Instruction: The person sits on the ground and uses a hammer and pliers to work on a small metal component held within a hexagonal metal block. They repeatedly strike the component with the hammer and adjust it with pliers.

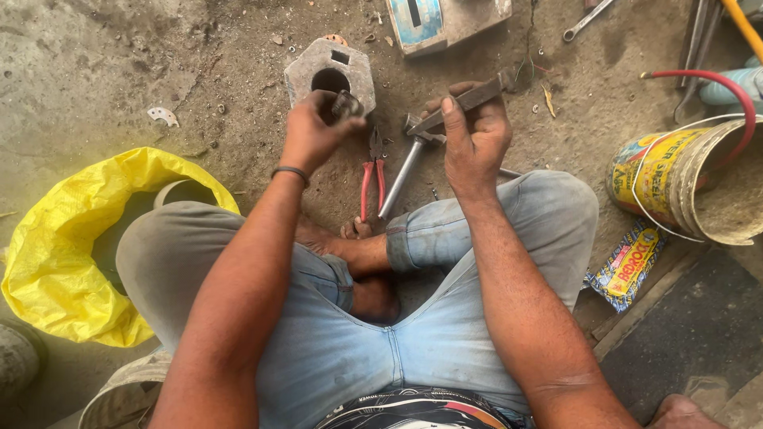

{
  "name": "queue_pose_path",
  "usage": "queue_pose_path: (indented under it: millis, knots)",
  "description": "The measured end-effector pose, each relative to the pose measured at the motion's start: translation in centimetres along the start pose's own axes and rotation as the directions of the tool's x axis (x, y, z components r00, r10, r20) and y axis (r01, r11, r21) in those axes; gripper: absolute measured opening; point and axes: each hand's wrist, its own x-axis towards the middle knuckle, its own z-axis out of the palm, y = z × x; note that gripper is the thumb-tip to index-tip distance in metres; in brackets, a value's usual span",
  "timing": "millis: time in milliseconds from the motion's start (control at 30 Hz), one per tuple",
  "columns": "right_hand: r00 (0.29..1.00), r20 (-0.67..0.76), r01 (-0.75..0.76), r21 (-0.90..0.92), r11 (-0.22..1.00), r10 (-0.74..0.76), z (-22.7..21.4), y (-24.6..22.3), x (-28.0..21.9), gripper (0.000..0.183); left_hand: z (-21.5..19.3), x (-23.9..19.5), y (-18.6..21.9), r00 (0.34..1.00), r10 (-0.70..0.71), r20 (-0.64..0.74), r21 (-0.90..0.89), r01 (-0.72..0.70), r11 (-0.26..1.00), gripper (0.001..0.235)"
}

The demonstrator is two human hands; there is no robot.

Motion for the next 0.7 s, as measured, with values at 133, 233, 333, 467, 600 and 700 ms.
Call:
queue_pose_path:
  millis: [133, 233, 333, 467, 600, 700]
  knots:
    - [1.0, -0.022, -0.01, -0.026, 1.0, 0.009, -0.1, 0.3, 0.3, 0.02, -1.8, 0.5, -0.3, 0.929, -0.138, 0.342, -0.717, 0.353, 0.601, 0.044]
    - [0.998, -0.053, -0.039, 0.014, 0.999, 0.04, 0.0, 0.6, 0.4, 0.02, -1.9, 0.3, 0.0, 0.909, -0.145, 0.391, -0.694, 0.395, 0.602, 0.041]
    - [0.999, -0.024, -0.047, 0.054, 0.997, 0.049, 0.0, 0.8, 0.3, 0.021, -1.8, 0.1, 0.1, 0.901, -0.156, 0.404, -0.648, 0.402, 0.646, 0.044]
    - [0.999, -0.019, -0.027, -0.007, 1.0, 0.027, 0.1, 0.8, 0.1, 0.02, -1.9, 0.0, 0.2, 0.918, -0.162, 0.361, -0.639, 0.371, 0.674, 0.046]
    - [1.0, -0.008, -0.021, -0.032, 0.999, 0.021, 0.1, 0.9, 0.2, 0.021, -1.8, 0.2, 0.0, 0.966, -0.19, 0.174, -0.466, 0.251, 0.848, 0.045]
    - [0.999, -0.009, -0.031, -0.048, 0.998, 0.031, 0.1, 1.0, 0.0, 0.022, -1.6, 0.5, -0.7, 0.996, -0.012, -0.094, -0.17, -0.004, 0.985, 0.049]
